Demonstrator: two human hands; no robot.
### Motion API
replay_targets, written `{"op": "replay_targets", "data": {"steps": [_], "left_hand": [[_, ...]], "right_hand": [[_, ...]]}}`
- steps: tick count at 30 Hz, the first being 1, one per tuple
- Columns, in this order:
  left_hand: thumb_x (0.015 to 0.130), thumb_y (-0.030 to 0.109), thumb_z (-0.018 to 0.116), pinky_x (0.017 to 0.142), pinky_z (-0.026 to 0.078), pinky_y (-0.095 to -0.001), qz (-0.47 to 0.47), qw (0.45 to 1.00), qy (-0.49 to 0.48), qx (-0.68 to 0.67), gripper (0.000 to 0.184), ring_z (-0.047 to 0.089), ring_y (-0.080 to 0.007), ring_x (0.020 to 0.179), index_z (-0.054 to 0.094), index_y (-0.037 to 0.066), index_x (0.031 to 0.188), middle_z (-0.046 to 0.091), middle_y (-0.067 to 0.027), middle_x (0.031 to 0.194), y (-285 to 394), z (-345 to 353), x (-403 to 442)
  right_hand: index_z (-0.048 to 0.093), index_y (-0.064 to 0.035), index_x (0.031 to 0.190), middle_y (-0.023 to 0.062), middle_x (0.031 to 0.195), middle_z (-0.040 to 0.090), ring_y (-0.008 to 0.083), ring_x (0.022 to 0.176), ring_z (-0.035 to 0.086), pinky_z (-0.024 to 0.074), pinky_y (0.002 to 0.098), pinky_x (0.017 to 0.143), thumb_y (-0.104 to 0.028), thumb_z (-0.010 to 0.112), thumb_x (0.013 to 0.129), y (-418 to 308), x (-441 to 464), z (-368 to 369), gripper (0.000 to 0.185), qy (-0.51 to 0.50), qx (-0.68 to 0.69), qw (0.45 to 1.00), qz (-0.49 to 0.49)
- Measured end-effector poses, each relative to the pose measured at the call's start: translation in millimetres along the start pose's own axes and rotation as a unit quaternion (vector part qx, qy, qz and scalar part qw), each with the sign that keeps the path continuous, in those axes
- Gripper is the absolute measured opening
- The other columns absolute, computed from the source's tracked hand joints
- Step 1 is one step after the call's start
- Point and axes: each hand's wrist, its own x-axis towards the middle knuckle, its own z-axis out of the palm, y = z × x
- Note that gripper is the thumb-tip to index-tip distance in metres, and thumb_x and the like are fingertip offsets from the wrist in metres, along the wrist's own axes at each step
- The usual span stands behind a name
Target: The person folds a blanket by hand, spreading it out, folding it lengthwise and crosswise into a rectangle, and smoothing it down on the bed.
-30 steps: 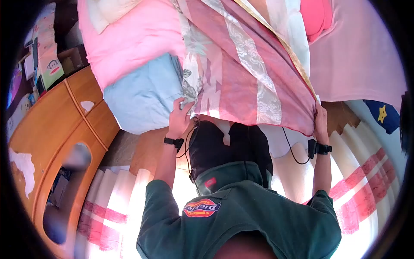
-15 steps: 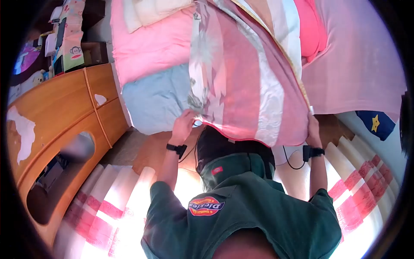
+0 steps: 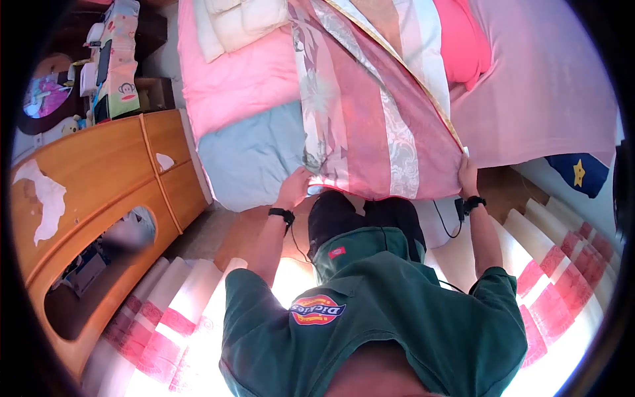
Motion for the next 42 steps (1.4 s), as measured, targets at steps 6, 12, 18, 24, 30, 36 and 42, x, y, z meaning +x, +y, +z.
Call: {"op": "replay_targets", "data": {"steps": [6, 12, 18, 24, 30, 36, 42], "left_hand": [[0.082, 0.008, 0.050, 0.078, 0.046, -0.0436, -0.040, 0.999, -0.008, -0.019, 0.020, 0.056, -0.0360, 0.092, 0.063, 0.008, 0.097, 0.056, -0.0129, 0.101, -20, 50, 10], [0.082, 0.009, 0.050, 0.075, 0.047, -0.0452, -0.036, 0.998, -0.038, 0.026, 0.019, 0.057, -0.0370, 0.088, 0.063, 0.009, 0.097, 0.056, -0.0131, 0.100, -48, 81, 49], [0.080, 0.007, 0.052, 0.075, 0.048, -0.0433, -0.042, 0.991, -0.116, 0.041, 0.015, 0.058, -0.0343, 0.088, 0.062, 0.006, 0.091, 0.057, -0.0105, 0.095, -73, 111, 85], [0.078, 0.012, 0.058, 0.085, 0.046, -0.0389, 0.025, 0.963, -0.254, 0.086, 0.020, 0.054, -0.0289, 0.105, 0.061, 0.004, 0.096, 0.061, -0.0078, 0.095, -110, 137, 124], [0.086, 0.022, 0.047, 0.068, 0.047, -0.0435, 0.125, 0.932, -0.199, 0.275, 0.021, 0.061, -0.0323, 0.081, 0.060, 0.009, 0.094, 0.063, -0.0132, 0.090, -18, 8, 289], [0.075, 0.011, 0.063, 0.074, 0.046, -0.0418, 0.363, 0.891, 0.075, 0.262, 0.024, 0.057, -0.0294, 0.087, 0.057, 0.008, 0.098, 0.059, -0.0088, 0.095, 104, -93, 457], [0.073, 0.011, 0.058, 0.090, 0.040, -0.0352, 0.436, 0.811, 0.111, 0.373, 0.037, 0.050, -0.0224, 0.105, 0.055, 0.013, 0.110, 0.054, -0.0042, 0.112, 90, -77, 509]], "right_hand": [[0.057, 0.0081, 0.089, 0.0325, 0.086, 0.059, 0.0485, 0.085, 0.056, 0.0439, 0.0509, 0.073, -0.034, 0.037, 0.097, -4, -8, 27, 0.048, 0.015, -0.138, 0.990, 0.018], [0.057, 0.0065, 0.094, 0.0317, 0.093, 0.058, 0.0467, 0.089, 0.055, 0.0430, 0.0509, 0.076, -0.031, 0.036, 0.097, 28, 10, 60, 0.043, -0.022, -0.135, 0.990, 0.037], [0.051, 0.0045, 0.097, 0.0298, 0.092, 0.057, 0.0468, 0.088, 0.054, 0.0420, 0.0516, 0.075, -0.024, 0.035, 0.097, 58, 27, 104, 0.033, -0.008, -0.154, 0.988, 0.025], [0.044, 0.0007, 0.107, 0.0298, 0.098, 0.055, 0.0476, 0.090, 0.052, 0.0409, 0.0527, 0.076, -0.014, 0.038, 0.092, 86, 55, 147, 0.022, -0.038, -0.141, 0.989, 0.031], [0.041, 0.0021, 0.121, 0.0231, 0.111, 0.049, 0.0412, 0.105, 0.046, 0.0375, 0.0430, 0.092, 0.000, 0.046, 0.079, 51, 78, 156, 0.042, 0.063, -0.340, 0.938, 0.022], [0.045, 0.0011, 0.119, 0.0195, 0.116, 0.047, 0.0362, 0.110, 0.044, 0.0345, 0.0413, 0.097, -0.003, 0.056, 0.075, -152, 115, 156, 0.046, 0.042, 0.125, 0.985, -0.115], [0.045, 0.0002, 0.117, 0.0190, 0.115, 0.048, 0.0368, 0.113, 0.042, 0.0354, 0.0444, 0.095, -0.010, 0.066, 0.075, -201, 159, 216, 0.048, 0.121, -0.006, 0.983, -0.138]]}}
